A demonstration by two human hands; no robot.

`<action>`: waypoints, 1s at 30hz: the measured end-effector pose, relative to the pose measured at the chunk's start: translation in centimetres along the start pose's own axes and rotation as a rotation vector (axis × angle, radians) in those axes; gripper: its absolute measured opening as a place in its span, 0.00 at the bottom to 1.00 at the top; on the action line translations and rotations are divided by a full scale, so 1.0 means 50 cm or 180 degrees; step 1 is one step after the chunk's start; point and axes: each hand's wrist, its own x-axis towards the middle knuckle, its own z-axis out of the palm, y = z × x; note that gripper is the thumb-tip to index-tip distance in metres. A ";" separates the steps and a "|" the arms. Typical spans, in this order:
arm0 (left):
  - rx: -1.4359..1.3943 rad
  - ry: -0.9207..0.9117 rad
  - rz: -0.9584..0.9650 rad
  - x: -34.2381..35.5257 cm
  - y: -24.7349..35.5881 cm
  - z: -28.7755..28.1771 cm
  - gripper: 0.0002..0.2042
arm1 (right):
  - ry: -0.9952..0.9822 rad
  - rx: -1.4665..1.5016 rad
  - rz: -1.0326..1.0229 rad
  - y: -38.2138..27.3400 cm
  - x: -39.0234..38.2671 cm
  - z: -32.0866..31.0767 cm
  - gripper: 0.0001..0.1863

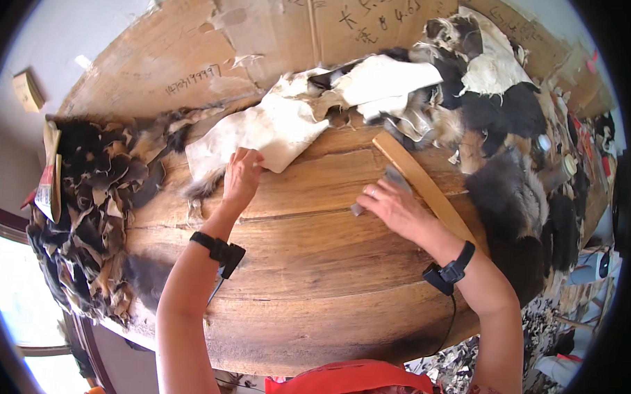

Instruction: Manually cleaning and trimming animal fur pelts using a small hand-held blade and a wooden guide.

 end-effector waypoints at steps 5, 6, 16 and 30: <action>-0.1080 -0.0745 -0.0122 -0.040 0.006 -0.019 0.05 | -0.0347 0.0940 0.0990 0.033 0.011 -0.025 0.11; -0.0982 -0.0629 -0.0010 -0.059 -0.005 -0.024 0.06 | -0.0039 0.0883 0.1178 0.012 0.028 -0.029 0.11; 0.0699 -0.0298 -0.0727 -0.063 -0.091 -0.143 0.05 | 0.0761 0.2474 0.2451 0.056 0.328 0.110 0.16; -0.0375 -0.0828 0.0444 -0.305 0.179 -0.483 0.04 | 0.0551 0.0320 0.1489 -0.279 0.064 -0.316 0.13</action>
